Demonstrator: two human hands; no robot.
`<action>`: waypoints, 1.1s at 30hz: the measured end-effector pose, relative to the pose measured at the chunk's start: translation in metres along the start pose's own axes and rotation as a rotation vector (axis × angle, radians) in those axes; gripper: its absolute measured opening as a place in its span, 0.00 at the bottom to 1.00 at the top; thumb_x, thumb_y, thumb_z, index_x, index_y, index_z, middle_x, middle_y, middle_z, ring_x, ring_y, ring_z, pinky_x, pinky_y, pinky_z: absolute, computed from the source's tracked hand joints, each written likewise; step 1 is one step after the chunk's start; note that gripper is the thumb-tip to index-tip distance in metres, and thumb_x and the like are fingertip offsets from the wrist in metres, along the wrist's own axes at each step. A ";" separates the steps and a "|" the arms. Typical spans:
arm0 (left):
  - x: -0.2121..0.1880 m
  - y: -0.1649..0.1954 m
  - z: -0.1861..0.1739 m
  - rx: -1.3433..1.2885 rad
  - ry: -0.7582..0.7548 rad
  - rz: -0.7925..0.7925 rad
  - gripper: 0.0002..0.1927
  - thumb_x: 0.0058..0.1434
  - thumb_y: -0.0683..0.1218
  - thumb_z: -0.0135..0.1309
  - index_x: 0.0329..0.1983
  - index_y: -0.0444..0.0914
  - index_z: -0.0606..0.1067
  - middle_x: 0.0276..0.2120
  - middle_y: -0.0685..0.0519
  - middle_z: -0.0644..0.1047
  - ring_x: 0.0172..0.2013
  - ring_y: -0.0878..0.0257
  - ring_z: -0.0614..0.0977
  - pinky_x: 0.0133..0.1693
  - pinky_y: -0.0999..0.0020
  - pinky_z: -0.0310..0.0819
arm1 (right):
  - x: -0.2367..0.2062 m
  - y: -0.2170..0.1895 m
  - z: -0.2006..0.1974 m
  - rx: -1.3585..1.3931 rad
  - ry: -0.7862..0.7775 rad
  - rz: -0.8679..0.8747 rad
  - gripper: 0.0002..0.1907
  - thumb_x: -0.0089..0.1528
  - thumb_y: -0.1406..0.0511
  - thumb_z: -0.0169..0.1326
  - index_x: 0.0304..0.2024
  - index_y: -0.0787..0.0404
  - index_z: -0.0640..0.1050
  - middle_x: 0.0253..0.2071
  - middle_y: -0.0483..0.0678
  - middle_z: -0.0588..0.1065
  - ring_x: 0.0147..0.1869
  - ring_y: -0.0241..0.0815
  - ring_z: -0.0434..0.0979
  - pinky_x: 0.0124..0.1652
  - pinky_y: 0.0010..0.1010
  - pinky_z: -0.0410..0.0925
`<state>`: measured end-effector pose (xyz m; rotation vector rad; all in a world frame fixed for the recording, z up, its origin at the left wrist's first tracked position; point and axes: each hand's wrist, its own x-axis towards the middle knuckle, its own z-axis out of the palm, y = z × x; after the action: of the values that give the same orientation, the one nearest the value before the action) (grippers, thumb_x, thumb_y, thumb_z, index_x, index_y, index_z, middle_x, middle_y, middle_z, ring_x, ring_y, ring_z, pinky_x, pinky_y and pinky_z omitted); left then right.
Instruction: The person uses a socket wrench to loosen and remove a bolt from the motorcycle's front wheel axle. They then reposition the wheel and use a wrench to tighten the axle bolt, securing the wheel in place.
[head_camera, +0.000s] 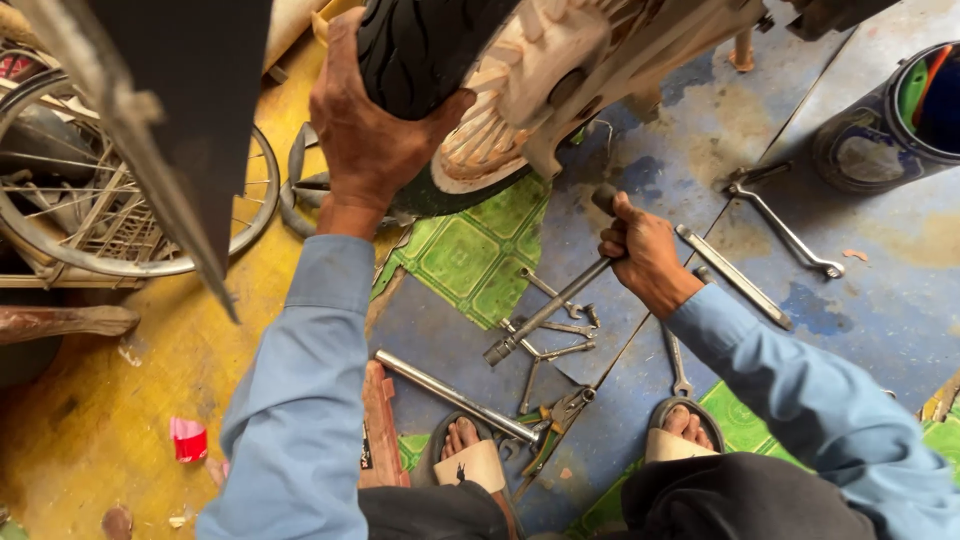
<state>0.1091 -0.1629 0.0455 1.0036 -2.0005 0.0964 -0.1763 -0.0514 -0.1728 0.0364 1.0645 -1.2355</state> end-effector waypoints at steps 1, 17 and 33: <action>-0.001 -0.002 0.000 0.024 0.018 0.022 0.44 0.57 0.62 0.80 0.64 0.39 0.66 0.52 0.45 0.77 0.52 0.49 0.84 0.57 0.55 0.81 | -0.003 0.004 0.000 -0.004 -0.006 0.006 0.11 0.70 0.61 0.53 0.44 0.65 0.71 0.23 0.38 0.53 0.24 0.31 0.51 0.24 0.24 0.52; -0.125 -0.071 0.041 0.074 -0.095 -0.235 0.40 0.55 0.66 0.72 0.62 0.46 0.69 0.53 0.46 0.79 0.52 0.51 0.84 0.55 0.60 0.80 | -0.008 0.136 0.120 -0.191 0.051 -0.058 0.20 0.66 0.59 0.54 0.51 0.64 0.65 0.29 0.49 0.65 0.27 0.44 0.70 0.32 0.48 0.80; -0.129 -0.038 0.015 -0.086 -0.137 -0.322 0.39 0.50 0.62 0.70 0.59 0.44 0.67 0.52 0.43 0.81 0.50 0.52 0.84 0.53 0.62 0.79 | -0.033 0.204 0.105 -1.055 -0.064 -0.158 0.20 0.64 0.58 0.57 0.54 0.62 0.74 0.42 0.56 0.77 0.41 0.49 0.77 0.38 0.44 0.72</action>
<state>0.1634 -0.1155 -0.0693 1.2908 -1.9185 -0.2368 0.0496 -0.0042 -0.1955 -0.8990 1.5637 -0.6754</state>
